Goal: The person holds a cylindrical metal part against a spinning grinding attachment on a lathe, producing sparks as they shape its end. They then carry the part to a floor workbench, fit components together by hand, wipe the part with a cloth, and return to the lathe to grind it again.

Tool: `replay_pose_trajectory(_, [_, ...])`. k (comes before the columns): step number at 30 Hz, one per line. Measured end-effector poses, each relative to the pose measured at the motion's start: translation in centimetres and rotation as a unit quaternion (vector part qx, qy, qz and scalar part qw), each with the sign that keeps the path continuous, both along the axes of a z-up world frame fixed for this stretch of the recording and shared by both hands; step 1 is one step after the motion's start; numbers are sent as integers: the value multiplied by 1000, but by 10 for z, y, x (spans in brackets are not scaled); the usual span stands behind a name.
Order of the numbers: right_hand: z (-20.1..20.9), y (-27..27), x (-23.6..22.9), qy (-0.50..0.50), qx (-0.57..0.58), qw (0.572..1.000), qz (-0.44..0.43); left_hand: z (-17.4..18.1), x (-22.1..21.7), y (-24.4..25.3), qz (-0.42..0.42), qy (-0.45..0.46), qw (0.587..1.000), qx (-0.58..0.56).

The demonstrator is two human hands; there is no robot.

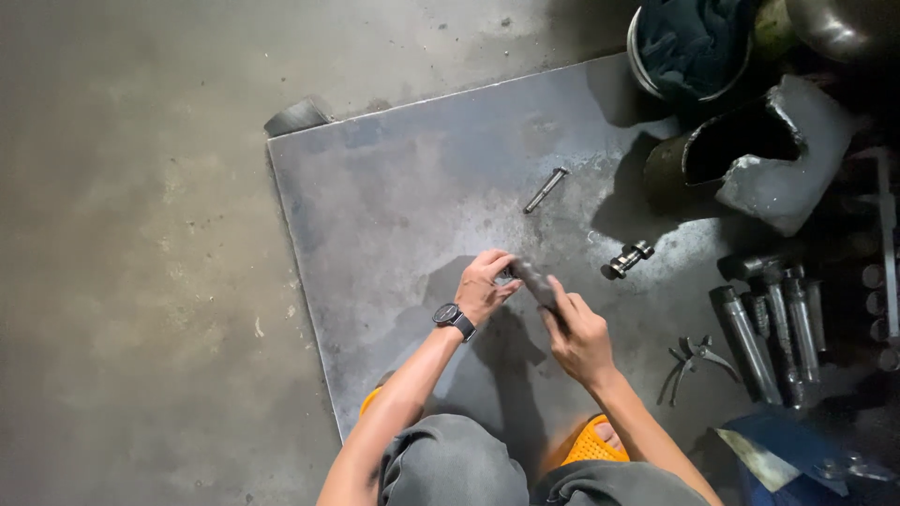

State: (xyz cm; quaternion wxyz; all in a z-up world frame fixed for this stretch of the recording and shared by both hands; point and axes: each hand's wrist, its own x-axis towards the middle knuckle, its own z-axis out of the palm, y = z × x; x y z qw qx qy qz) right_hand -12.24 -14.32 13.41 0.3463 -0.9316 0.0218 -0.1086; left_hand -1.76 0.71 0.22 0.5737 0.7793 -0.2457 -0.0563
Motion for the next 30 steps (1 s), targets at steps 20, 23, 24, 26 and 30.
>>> replay_pose_trajectory(20, [9, -5, 0, 9, -9, 1000, -14, 5, 1, -10, 5, 23, 999, -42])
replay_pose_trajectory(23, [6, -3, -4, 32, 7, 999, -25, -2, 2, -9, 2, 6, 1000, -29])
replay_pose_trajectory(24, [4, -3, -5, 21, 17, 999, -25, -3, 2, -9, -1, 8, 1000, -24])
replay_pose_trajectory(26, [-2, -3, -6, 11, 28, 999, -25, -4, 2, -8, -2, 9, 1000, -17])
replay_pose_trajectory(30, [-3, -9, 6, 27, -25, 999, 5, -3, 8, -14, 5, -21, 1000, -1])
